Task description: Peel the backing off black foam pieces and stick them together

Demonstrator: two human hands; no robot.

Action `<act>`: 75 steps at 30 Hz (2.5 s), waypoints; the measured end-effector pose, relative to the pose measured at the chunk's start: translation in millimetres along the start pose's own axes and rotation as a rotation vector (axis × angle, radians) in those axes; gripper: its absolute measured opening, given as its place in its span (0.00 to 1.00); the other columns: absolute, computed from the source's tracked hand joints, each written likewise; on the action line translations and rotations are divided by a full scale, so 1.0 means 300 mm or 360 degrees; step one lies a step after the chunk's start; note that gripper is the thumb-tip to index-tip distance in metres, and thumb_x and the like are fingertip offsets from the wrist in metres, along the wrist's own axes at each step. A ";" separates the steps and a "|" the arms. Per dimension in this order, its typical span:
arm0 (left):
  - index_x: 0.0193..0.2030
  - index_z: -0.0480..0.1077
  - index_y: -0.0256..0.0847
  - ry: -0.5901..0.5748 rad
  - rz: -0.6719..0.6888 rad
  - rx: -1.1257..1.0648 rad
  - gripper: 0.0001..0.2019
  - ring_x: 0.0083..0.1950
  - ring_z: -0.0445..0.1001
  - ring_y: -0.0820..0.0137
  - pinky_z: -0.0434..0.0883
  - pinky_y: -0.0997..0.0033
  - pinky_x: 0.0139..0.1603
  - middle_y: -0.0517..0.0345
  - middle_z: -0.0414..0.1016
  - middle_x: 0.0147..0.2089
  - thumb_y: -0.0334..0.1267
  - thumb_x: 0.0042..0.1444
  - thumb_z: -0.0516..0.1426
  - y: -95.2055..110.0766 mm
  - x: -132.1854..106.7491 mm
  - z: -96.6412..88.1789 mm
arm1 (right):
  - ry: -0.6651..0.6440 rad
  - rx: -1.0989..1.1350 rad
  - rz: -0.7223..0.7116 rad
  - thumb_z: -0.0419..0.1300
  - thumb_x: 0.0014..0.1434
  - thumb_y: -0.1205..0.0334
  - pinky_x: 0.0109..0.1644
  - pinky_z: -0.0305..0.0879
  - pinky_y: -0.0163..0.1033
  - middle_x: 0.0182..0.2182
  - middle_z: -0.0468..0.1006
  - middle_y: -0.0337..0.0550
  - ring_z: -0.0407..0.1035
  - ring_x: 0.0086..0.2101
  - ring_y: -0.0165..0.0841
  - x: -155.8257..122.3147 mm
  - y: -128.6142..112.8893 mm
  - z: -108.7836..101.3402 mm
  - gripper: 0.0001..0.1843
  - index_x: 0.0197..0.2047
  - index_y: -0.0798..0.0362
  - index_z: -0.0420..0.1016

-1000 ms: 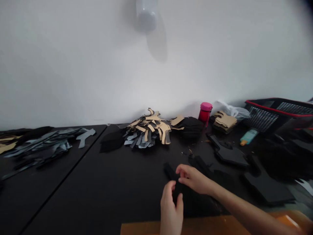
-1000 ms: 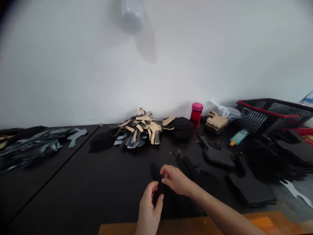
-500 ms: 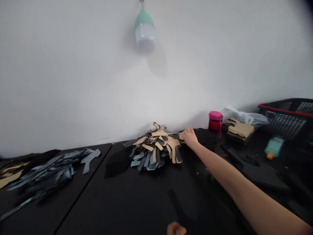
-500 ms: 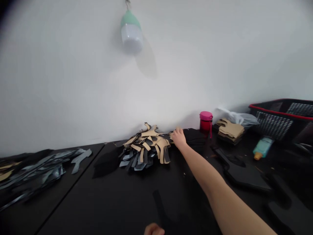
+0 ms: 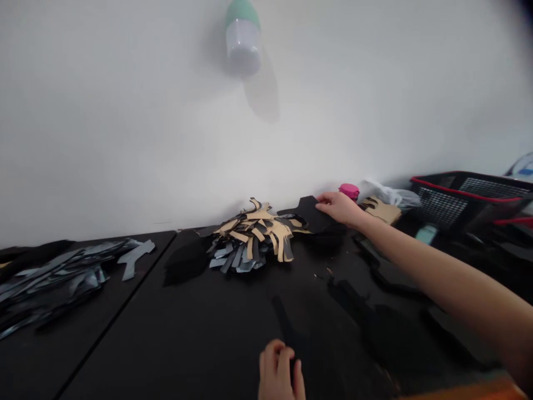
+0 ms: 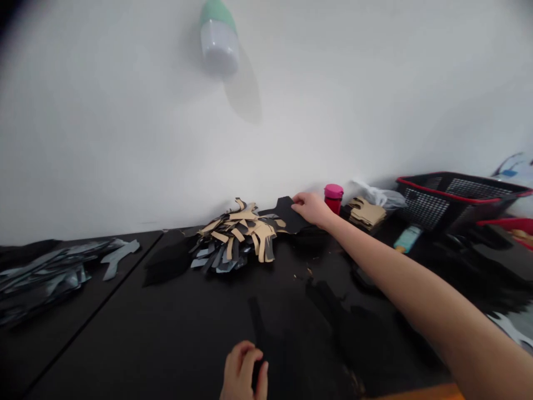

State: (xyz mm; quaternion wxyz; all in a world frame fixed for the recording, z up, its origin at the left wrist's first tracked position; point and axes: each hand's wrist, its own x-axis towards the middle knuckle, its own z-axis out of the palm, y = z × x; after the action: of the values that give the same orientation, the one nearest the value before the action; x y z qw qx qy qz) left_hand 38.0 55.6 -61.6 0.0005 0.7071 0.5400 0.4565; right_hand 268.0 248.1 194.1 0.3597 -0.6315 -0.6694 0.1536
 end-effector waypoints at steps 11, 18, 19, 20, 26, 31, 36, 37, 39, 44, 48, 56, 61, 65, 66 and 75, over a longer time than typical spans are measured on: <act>0.44 0.66 0.42 -0.0166 -0.0076 -0.0603 0.08 0.44 0.68 0.66 0.69 0.65 0.44 0.51 0.67 0.45 0.32 0.57 0.55 0.203 0.035 -0.145 | -0.0229 0.1489 0.0732 0.65 0.44 0.51 0.32 0.69 0.34 0.30 0.72 0.38 0.68 0.28 0.26 -0.713 0.120 0.171 0.20 0.35 0.53 0.64; 0.43 0.59 0.41 -0.0168 -0.1187 -0.1475 0.14 0.34 0.70 0.73 0.71 0.73 0.36 0.60 0.65 0.34 0.43 0.55 0.58 0.329 -0.001 -0.132 | -0.0151 0.1918 0.0736 0.64 0.50 0.51 0.35 0.69 0.34 0.32 0.70 0.38 0.67 0.31 0.26 -0.926 0.098 0.276 0.16 0.36 0.53 0.67; 0.42 0.59 0.41 -0.0158 -0.1217 -0.1482 0.14 0.33 0.69 0.74 0.70 0.74 0.35 0.61 0.65 0.34 0.43 0.55 0.58 0.326 -0.005 -0.133 | -0.0137 0.1977 0.0717 0.63 0.52 0.52 0.35 0.69 0.34 0.33 0.70 0.38 0.67 0.32 0.27 -0.946 0.096 0.284 0.15 0.37 0.53 0.68; 0.42 0.59 0.42 -0.0156 -0.1222 -0.1476 0.14 0.33 0.69 0.75 0.70 0.75 0.35 0.61 0.65 0.34 0.43 0.54 0.58 0.320 -0.010 -0.136 | -0.0116 0.2023 0.0708 0.62 0.53 0.52 0.35 0.69 0.34 0.33 0.71 0.39 0.67 0.33 0.27 -0.961 0.095 0.291 0.14 0.37 0.53 0.69; 0.44 0.61 0.43 -0.0181 -0.1143 -0.1386 0.14 0.37 0.68 0.75 0.69 0.76 0.37 0.61 0.65 0.37 0.42 0.54 0.59 0.291 -0.036 -0.159 | -0.0037 0.2231 0.0829 0.65 0.50 0.55 0.36 0.70 0.36 0.28 0.69 0.37 0.66 0.31 0.26 -0.999 0.092 0.308 0.14 0.30 0.55 0.66; 0.43 0.62 0.43 -0.0082 -0.1303 -0.1464 0.15 0.35 0.68 0.76 0.69 0.78 0.35 0.61 0.66 0.37 0.41 0.52 0.61 0.293 -0.037 -0.165 | -0.0109 0.2262 0.0817 0.64 0.51 0.55 0.39 0.70 0.37 0.30 0.70 0.37 0.67 0.32 0.26 -1.026 0.087 0.322 0.14 0.32 0.55 0.66; 0.43 0.63 0.43 -0.0008 -0.1401 -0.1549 0.16 0.33 0.69 0.77 0.69 0.78 0.34 0.63 0.66 0.35 0.40 0.50 0.62 0.289 -0.025 -0.161 | -0.0451 0.2162 0.0867 0.65 0.51 0.55 0.44 0.69 0.39 0.32 0.71 0.39 0.69 0.35 0.27 -1.065 0.088 0.341 0.14 0.33 0.56 0.68; 0.43 0.63 0.43 -0.0016 -0.1404 -0.1568 0.16 0.33 0.69 0.77 0.69 0.78 0.34 0.62 0.66 0.36 0.40 0.50 0.62 0.289 -0.024 -0.161 | -0.0465 0.2138 0.0895 0.65 0.50 0.55 0.44 0.69 0.38 0.31 0.72 0.39 0.70 0.35 0.27 -1.069 0.088 0.344 0.15 0.33 0.56 0.68; 0.44 0.63 0.43 0.0005 -0.1413 -0.1594 0.16 0.33 0.69 0.77 0.69 0.77 0.34 0.62 0.66 0.37 0.40 0.50 0.62 0.288 -0.023 -0.162 | -0.0463 0.2118 0.0940 0.65 0.50 0.53 0.44 0.69 0.37 0.30 0.72 0.39 0.70 0.34 0.28 -1.071 0.083 0.351 0.16 0.33 0.56 0.67; 0.41 0.64 0.43 0.0132 -0.1570 -0.1624 0.19 0.28 0.69 0.77 0.70 0.78 0.27 0.63 0.66 0.34 0.41 0.44 0.65 0.286 -0.010 -0.199 | -0.0524 0.2130 0.0886 0.63 0.50 0.48 0.42 0.68 0.36 0.29 0.71 0.38 0.70 0.32 0.27 -1.060 0.028 0.371 0.18 0.32 0.54 0.64; 0.39 0.65 0.43 0.0265 -0.1730 -0.1632 0.23 0.24 0.67 0.77 0.68 0.78 0.22 0.65 0.66 0.31 0.42 0.37 0.68 0.272 0.006 -0.250 | -0.0646 0.2088 0.0678 0.59 0.54 0.49 0.38 0.66 0.33 0.29 0.70 0.37 0.67 0.30 0.25 -1.047 -0.040 0.396 0.16 0.32 0.52 0.61; 0.43 0.68 0.45 0.0062 -0.1501 -0.1183 0.18 0.40 0.71 0.72 0.70 0.75 0.39 0.58 0.70 0.43 0.48 0.47 0.62 0.212 -0.038 -0.273 | -0.0487 0.1296 0.0194 0.51 0.56 0.65 0.30 0.57 0.29 0.27 0.64 0.37 0.58 0.27 0.24 -1.019 -0.082 0.417 0.02 0.32 0.53 0.59; 0.41 0.71 0.45 -0.0098 -0.0989 -0.0655 0.13 0.59 0.61 0.61 0.65 0.67 0.54 0.54 0.60 0.59 0.49 0.54 0.56 0.205 -0.057 -0.293 | -0.0265 0.1020 -0.0145 0.49 0.51 0.72 0.36 0.59 0.32 0.30 0.63 0.39 0.59 0.31 0.26 -1.003 -0.074 0.406 0.05 0.31 0.53 0.57; 0.44 0.71 0.44 -0.0219 -0.0790 -0.0865 0.12 0.58 0.64 0.61 0.69 0.67 0.51 0.51 0.60 0.60 0.46 0.56 0.55 0.227 -0.047 -0.312 | -0.0235 0.1003 -0.0232 0.49 0.52 0.72 0.35 0.59 0.31 0.30 0.63 0.38 0.59 0.30 0.26 -1.001 -0.067 0.404 0.05 0.32 0.53 0.57; 0.44 0.70 0.44 -0.0237 -0.0770 -0.0903 0.11 0.57 0.66 0.62 0.69 0.68 0.51 0.50 0.62 0.58 0.44 0.57 0.55 0.231 -0.043 -0.315 | -0.0234 0.0990 -0.0260 0.49 0.53 0.71 0.35 0.59 0.31 0.30 0.63 0.38 0.59 0.30 0.26 -1.000 -0.065 0.404 0.05 0.32 0.53 0.57; 0.40 0.69 0.42 -0.0102 -0.0091 -0.0264 0.07 0.41 0.74 0.71 0.70 0.75 0.45 0.56 0.74 0.41 0.29 0.56 0.53 0.220 -0.006 -0.327 | -0.0385 0.0684 -0.0169 0.49 0.49 0.72 0.31 0.55 0.30 0.26 0.62 0.37 0.57 0.26 0.25 -0.968 -0.054 0.388 0.05 0.29 0.53 0.56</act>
State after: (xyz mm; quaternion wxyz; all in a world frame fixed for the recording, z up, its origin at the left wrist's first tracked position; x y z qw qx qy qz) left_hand 25.1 -21.6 27.2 0.0896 0.7031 0.5201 0.4766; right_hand 161.0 -3.2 40.4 0.4105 -0.4814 -0.6918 0.3480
